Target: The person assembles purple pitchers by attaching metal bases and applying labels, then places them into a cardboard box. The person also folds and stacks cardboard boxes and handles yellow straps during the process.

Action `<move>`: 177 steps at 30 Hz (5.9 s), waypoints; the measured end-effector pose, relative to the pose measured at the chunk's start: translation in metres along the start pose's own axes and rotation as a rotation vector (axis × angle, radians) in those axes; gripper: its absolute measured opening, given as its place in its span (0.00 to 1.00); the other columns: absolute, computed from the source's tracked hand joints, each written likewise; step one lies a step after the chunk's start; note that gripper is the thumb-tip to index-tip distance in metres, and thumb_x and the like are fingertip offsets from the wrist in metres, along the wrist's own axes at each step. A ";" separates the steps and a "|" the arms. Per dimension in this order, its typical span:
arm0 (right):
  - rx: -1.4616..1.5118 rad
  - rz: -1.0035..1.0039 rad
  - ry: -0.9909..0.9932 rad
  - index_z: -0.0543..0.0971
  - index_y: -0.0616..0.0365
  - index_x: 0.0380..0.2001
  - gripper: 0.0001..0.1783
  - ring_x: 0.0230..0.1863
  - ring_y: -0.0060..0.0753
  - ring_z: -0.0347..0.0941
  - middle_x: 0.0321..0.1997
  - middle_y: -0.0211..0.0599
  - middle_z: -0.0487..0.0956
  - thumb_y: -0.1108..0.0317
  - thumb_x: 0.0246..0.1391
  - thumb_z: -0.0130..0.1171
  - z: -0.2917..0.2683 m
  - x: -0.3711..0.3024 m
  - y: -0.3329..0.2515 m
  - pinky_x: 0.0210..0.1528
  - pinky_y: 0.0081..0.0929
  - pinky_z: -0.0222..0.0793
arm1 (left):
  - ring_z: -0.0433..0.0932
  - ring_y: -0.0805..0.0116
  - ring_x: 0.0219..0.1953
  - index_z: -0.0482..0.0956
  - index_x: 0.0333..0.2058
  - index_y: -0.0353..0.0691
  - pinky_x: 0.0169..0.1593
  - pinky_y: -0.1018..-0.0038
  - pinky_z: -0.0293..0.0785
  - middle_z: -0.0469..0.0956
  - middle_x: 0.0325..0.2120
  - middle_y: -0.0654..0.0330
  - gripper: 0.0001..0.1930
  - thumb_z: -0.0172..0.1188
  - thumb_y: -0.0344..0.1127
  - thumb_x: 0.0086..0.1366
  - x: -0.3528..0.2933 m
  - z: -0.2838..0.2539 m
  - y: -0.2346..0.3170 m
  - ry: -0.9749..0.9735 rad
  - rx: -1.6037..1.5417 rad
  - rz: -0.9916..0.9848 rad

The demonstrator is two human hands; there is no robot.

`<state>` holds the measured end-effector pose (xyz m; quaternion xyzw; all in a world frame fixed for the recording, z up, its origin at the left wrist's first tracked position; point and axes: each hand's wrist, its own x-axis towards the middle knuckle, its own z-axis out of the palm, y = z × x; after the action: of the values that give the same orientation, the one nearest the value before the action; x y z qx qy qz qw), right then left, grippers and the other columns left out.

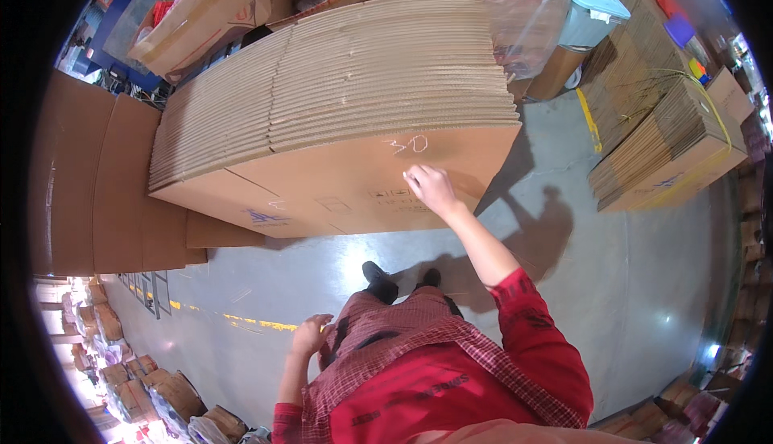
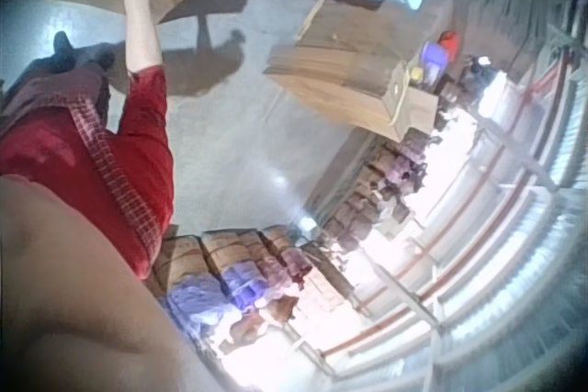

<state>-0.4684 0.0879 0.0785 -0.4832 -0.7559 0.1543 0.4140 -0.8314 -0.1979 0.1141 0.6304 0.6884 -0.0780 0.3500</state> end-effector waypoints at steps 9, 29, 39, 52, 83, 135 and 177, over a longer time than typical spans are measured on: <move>0.276 0.132 0.056 0.79 0.57 0.35 0.10 0.32 0.39 0.80 0.28 0.40 0.81 0.62 0.55 0.64 -0.061 0.048 -0.013 0.34 0.33 0.73 | 0.79 0.50 0.45 0.82 0.45 0.51 0.49 0.60 0.75 0.81 0.41 0.52 0.18 0.55 0.52 0.63 0.026 0.075 -0.052 -0.148 -0.068 -0.124; -0.214 0.001 0.241 0.81 0.48 0.30 0.08 0.35 0.38 0.78 0.33 0.31 0.80 0.61 0.54 0.55 -0.259 0.158 0.179 0.37 0.36 0.75 | 0.82 0.56 0.37 0.77 0.41 0.38 0.40 0.65 0.77 0.82 0.34 0.52 0.12 0.64 0.34 0.60 0.281 -0.005 0.405 -0.407 -0.013 0.825; -0.509 0.874 0.493 0.81 0.56 0.31 0.12 0.30 0.39 0.78 0.28 0.40 0.81 0.58 0.55 0.63 -0.645 -0.119 0.363 0.33 0.34 0.73 | 0.74 0.57 0.25 0.70 0.25 0.41 0.28 0.64 0.69 0.74 0.22 0.57 0.11 0.68 0.31 0.53 0.214 -0.037 0.908 0.324 0.022 1.951; -0.322 0.998 0.504 0.78 0.61 0.47 0.17 0.39 0.31 0.79 0.43 0.39 0.81 0.66 0.55 0.62 -0.880 -0.169 0.517 0.43 0.27 0.74 | 0.75 0.65 0.23 0.75 0.32 0.38 0.26 0.72 0.72 0.77 0.28 0.59 0.05 0.60 0.28 0.56 0.142 -0.061 1.192 -0.024 -0.222 2.380; -0.287 -0.141 -0.036 0.78 0.60 0.42 0.13 0.47 0.42 0.75 0.46 0.40 0.77 0.64 0.56 0.57 -1.186 0.028 0.471 0.48 0.33 0.71 | 0.71 0.78 0.21 0.76 0.41 0.39 0.27 0.79 0.70 0.73 0.23 0.70 0.14 0.57 0.43 0.66 0.158 0.158 1.427 -0.524 -1.033 0.834; -0.279 -0.881 -0.756 0.78 0.58 0.26 0.10 0.31 0.47 0.79 0.27 0.44 0.80 0.62 0.48 0.58 -0.583 0.001 0.285 0.31 0.42 0.74 | 0.79 0.66 0.26 0.83 0.34 0.36 0.35 0.63 0.74 0.81 0.24 0.53 0.10 0.58 0.33 0.56 0.116 0.064 0.846 0.322 -0.386 0.523; -0.549 -0.085 0.338 0.74 0.57 0.42 0.18 0.43 0.43 0.74 0.40 0.39 0.73 0.72 0.44 0.62 -0.836 0.244 0.647 0.41 0.36 0.73 | 0.79 0.71 0.37 0.75 0.44 0.33 0.41 0.77 0.75 0.80 0.36 0.58 0.11 0.52 0.21 0.62 0.554 -0.056 1.304 -0.351 -1.454 0.713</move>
<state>0.5234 0.4717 0.2947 -0.5637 -0.7093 -0.1550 0.3938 0.3723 0.5349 0.2697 0.4060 0.2614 0.4047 0.7765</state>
